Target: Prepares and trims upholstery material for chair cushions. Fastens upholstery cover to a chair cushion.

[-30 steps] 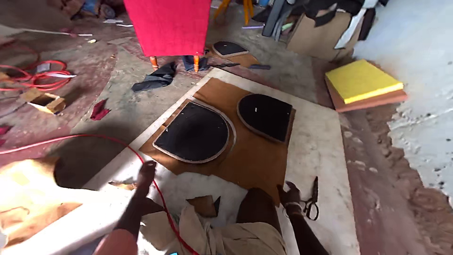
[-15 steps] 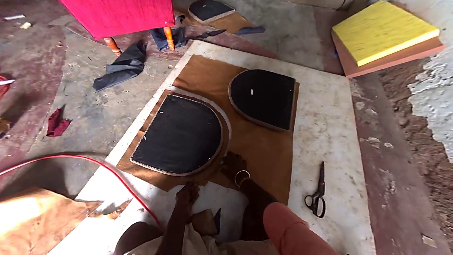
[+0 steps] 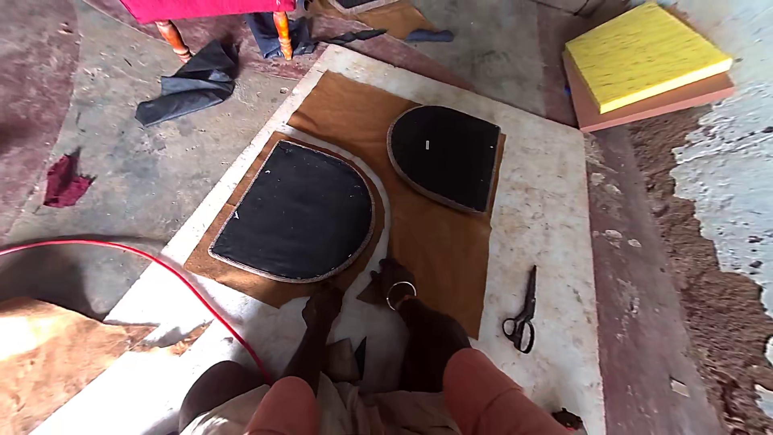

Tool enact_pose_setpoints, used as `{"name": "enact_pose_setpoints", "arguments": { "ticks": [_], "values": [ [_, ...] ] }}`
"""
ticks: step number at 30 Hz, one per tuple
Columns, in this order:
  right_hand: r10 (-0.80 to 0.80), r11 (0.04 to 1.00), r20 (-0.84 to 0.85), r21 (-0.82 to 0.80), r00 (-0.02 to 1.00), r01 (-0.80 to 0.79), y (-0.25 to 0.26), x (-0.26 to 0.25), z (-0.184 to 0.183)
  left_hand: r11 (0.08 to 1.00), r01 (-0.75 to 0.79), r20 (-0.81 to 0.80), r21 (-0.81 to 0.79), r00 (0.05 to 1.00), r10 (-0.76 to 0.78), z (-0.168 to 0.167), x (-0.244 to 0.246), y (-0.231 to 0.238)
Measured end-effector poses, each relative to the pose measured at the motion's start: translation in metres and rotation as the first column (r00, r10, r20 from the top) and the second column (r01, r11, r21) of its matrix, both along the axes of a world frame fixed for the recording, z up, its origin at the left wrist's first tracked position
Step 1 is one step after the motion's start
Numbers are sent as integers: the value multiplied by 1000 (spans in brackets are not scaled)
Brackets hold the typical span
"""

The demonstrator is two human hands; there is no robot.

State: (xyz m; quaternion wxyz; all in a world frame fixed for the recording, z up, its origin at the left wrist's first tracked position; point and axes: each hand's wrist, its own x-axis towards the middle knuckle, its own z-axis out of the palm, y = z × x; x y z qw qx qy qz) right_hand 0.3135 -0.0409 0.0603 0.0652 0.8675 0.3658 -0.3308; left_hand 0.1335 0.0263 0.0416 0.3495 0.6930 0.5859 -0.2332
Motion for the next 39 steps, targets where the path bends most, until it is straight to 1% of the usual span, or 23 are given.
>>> {"name": "enact_pose_setpoints", "arguments": {
  "ticks": [2,4,5,6,7,8,9,11,12,13,14,15,17,18,20,21,23,25,27,32,33,36,39],
  "values": [
    [-90,996,-48,-22,995,89,4,-13,3,999,20,95,-30,995,-17,2,-16,11],
    [-255,964,-195,18,947,264,8,-14,-2,996,41,186,-83,982,-25,12,-38,25],
    [-360,919,-312,47,879,392,8,-15,-4,992,40,235,-120,972,-10,16,-53,29],
    [-455,840,-452,69,768,538,8,-16,-7,985,22,281,-169,959,27,24,-67,31],
    [-519,753,-568,50,638,657,9,-16,-7,976,-26,309,-216,946,94,34,-80,31],
    [-549,683,-636,33,543,730,10,-16,-9,962,-89,314,-256,934,170,43,-93,32],
    [-567,635,-655,38,499,771,11,-18,-13,944,-150,309,-294,920,242,52,-106,31],
    [-556,603,-680,66,478,795,11,-30,-22,916,-226,301,-332,895,330,60,-130,27],
    [-536,601,-708,63,460,797,8,-38,-28,914,-250,303,-321,887,349,59,-139,22],
    [-543,588,-720,42,432,808,5,-50,-32,929,-248,305,-273,894,329,55,-148,17],
    [-554,588,-722,14,416,808,1,-62,-30,955,-229,300,-190,912,278,49,-155,10],
    [-562,597,-713,0,418,802,-2,-72,-26,977,-194,254,-90,944,211,45,-160,4],
    [-554,630,-668,54,498,774,-6,-86,-27,989,-133,88,63,988,127,53,-153,-10],
    [-542,642,-651,87,531,762,-8,-90,-26,985,-108,80,136,992,98,59,-143,-19],
    [-522,643,-645,132,558,754,-14,-98,-22,962,-11,176,272,984,-38,58,-122,-34],
    [-522,627,-662,129,537,768,-16,-101,-22,951,60,204,302,971,-126,56,-110,-36],
    [-542,595,-720,36,434,803,-19,-107,-24,893,213,179,396,936,-302,45,-89,-34],
    [-545,642,-759,-105,356,759,-25,-112,-26,814,319,135,485,893,-430,22,-79,-28],
    [-525,686,-788,-168,321,708,-33,-120,-34,767,409,79,494,858,-508,11,-76,-16],
    [-480,694,-798,-91,365,714,-42,-127,-36,750,562,-46,348,810,-585,29,-67,2],
    [-482,692,-798,-93,362,716,-41,-125,-36,739,567,-54,362,805,-591,29,-67,0],
    [-484,681,-813,-116,325,723,-41,-122,-38,697,537,-45,474,806,-590,17,-70,-7],
    [-497,647,-823,-141,274,750,-42,-123,-41,698,500,-43,513,827,-561,14,-70,-14]
  ]
}}
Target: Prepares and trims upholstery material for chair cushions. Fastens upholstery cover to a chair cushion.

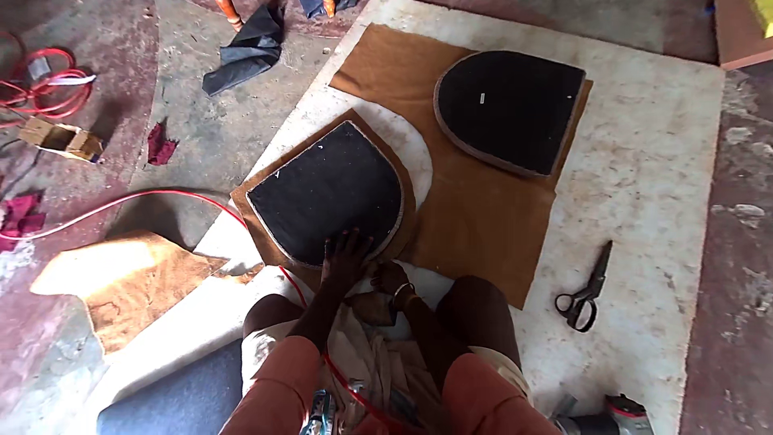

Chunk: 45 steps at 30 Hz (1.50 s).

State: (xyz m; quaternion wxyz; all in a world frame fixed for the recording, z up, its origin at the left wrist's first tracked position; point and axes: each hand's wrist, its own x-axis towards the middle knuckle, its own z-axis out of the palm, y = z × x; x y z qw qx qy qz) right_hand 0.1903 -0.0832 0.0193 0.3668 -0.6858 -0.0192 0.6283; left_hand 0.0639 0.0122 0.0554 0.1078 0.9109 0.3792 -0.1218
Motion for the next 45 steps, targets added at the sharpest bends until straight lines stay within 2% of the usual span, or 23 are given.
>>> {"name": "enact_pose_setpoints", "arguments": {
  "ticks": [4,8,11,13,15,19,22,25,27,30,31,32,34,36,37,38,40,41,43,45],
  "values": [
    [-47,999,17,21,999,47,-2,-5,-5,999,-36,12,13,999,36,3,2,-2],
    [-50,994,68,102,996,43,-4,-9,-6,990,-128,-35,-63,991,126,4,10,1],
    [-6,991,162,134,987,-16,2,-13,4,972,-173,-62,-162,984,165,7,10,7],
    [94,987,264,104,960,-126,9,-11,13,960,-164,-89,-228,985,147,13,7,12],
    [252,962,360,7,898,-273,21,-8,27,942,-132,-87,-310,990,110,17,-1,13],
    [613,786,466,-277,638,-553,54,-7,51,949,-64,-65,-310,997,46,10,-7,11],
    [695,719,423,-379,582,-583,66,-4,58,950,-93,-69,-297,995,75,15,7,10],
    [686,725,363,-416,630,-549,71,0,58,951,-150,-38,-271,989,145,14,19,8],
    [641,758,304,-393,704,-521,73,4,54,941,-187,-39,-283,982,184,15,21,8],
    [474,878,190,-175,860,-445,62,9,56,908,-244,-53,-341,969,241,29,16,9],
    [435,900,197,-84,878,-427,52,15,59,904,-255,-61,-343,966,250,30,15,9],
    [396,913,234,3,888,-408,40,24,62,901,-268,-71,-341,963,260,31,14,9],
    [311,907,419,139,853,-399,2,49,84,892,-304,-54,-336,951,304,29,13,8],
    [235,917,643,103,729,-386,-55,90,118,883,-346,-32,-316,934,355,25,17,8],
    [163,940,758,76,631,-333,-95,112,121,890,-348,-24,-294,934,357,23,19,8],
    [101,966,829,50,549,-254,-138,133,118,897,-337,-23,-287,938,346,20,19,8],
    [74,997,869,-66,489,-33,-233,164,95,924,-284,-4,-255,956,293,12,17,11],
    [130,976,849,-200,513,84,-282,168,85,938,-244,33,-245,965,260,8,15,12],
    [230,849,757,-463,611,254,-374,162,70,967,-165,105,-194,977,188,1,15,10],
    [251,752,717,-567,651,335,-440,142,55,975,-127,145,-180,977,154,5,17,9]
  ]
}}
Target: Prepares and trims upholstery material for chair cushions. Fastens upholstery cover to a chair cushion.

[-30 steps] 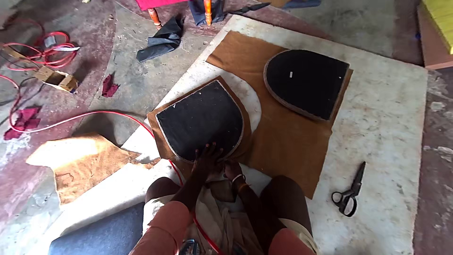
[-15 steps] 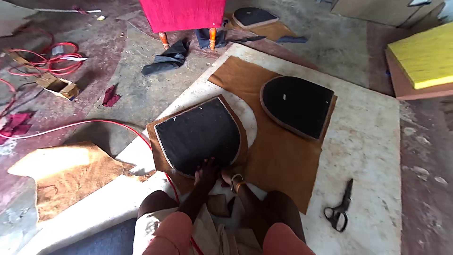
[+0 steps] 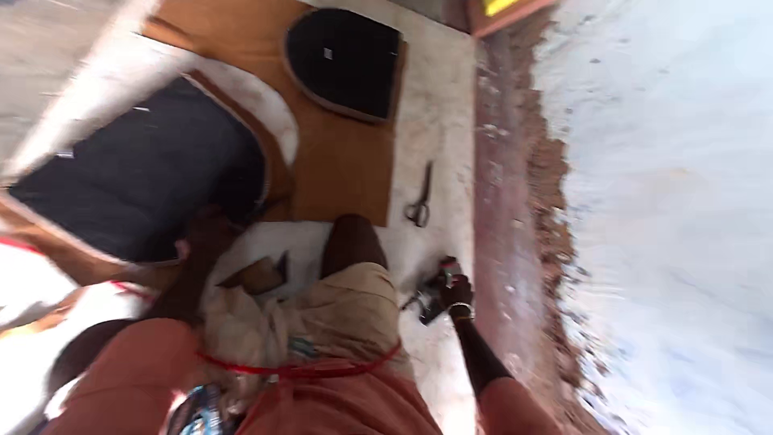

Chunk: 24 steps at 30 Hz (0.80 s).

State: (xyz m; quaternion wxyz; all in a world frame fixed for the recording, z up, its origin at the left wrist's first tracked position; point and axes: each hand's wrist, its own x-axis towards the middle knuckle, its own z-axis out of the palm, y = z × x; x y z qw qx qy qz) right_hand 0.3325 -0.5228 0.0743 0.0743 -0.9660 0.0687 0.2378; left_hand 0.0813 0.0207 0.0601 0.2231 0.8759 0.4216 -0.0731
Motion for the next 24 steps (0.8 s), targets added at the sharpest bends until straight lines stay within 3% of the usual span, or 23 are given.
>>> {"name": "enact_pose_setpoints", "arguments": {
  "ticks": [2,4,8,12,17,19,20,22,24],
  "values": [
    [4,999,117,32,993,-7,-36,-26,-25,1000,-8,-50,-4,999,8,4,-1,2],
    [-64,997,186,64,981,53,-37,-42,-39,1000,2,-83,-3,997,-2,1,-3,7],
    [-245,943,128,-197,961,267,-4,-35,-31,1000,-1,-69,-28,998,-1,8,1,4],
    [-405,910,66,-69,912,409,31,-28,-35,990,-141,-70,26,987,142,15,-6,2],
    [-317,949,29,3,948,317,25,-20,-57,965,-262,-104,4,960,261,-4,-16,14],
    [-105,986,-132,-144,986,86,14,-5,-37,966,-257,-113,-22,961,253,-9,-19,18],
    [-118,988,-168,-121,979,98,14,-1,-14,968,-250,-126,-34,962,244,-9,-19,19],
    [-195,959,150,236,969,156,14,1,6,969,-237,-154,-64,962,225,-6,-17,25],
    [-340,816,210,550,917,177,53,1,50,966,-242,-149,-94,963,227,-7,-18,26]
  ]
}}
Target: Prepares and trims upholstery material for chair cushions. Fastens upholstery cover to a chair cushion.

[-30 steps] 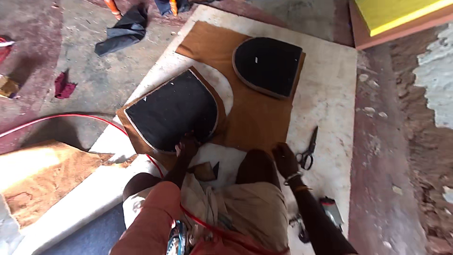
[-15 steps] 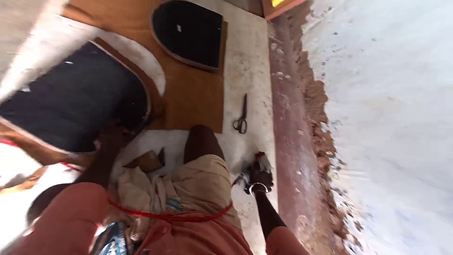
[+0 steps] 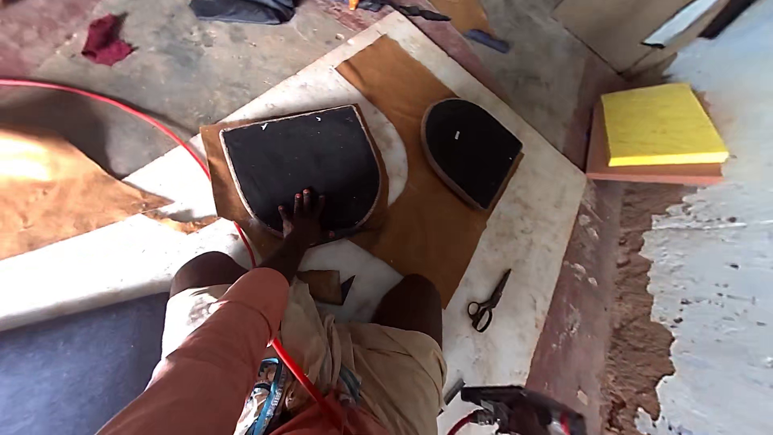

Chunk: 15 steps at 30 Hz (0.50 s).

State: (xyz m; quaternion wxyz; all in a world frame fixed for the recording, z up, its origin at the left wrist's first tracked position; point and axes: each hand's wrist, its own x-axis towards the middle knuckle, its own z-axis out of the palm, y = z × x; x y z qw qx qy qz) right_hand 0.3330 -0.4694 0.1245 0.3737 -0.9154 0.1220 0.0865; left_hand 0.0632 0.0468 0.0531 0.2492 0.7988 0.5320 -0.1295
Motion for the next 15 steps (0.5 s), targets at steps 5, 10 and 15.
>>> {"name": "enact_pose_setpoints", "arguments": {
  "ticks": [5,10,15],
  "values": [
    [338,776,-117,597,934,-206,158,-38,92,1000,8,6,-5,1000,-8,-1,-1,5],
    [794,574,-122,474,596,-667,286,-139,68,1000,-4,34,-24,999,4,27,-8,-1],
    [826,526,-237,0,511,-850,333,-182,-28,999,-23,78,-25,997,25,21,-10,-1]
  ]
}}
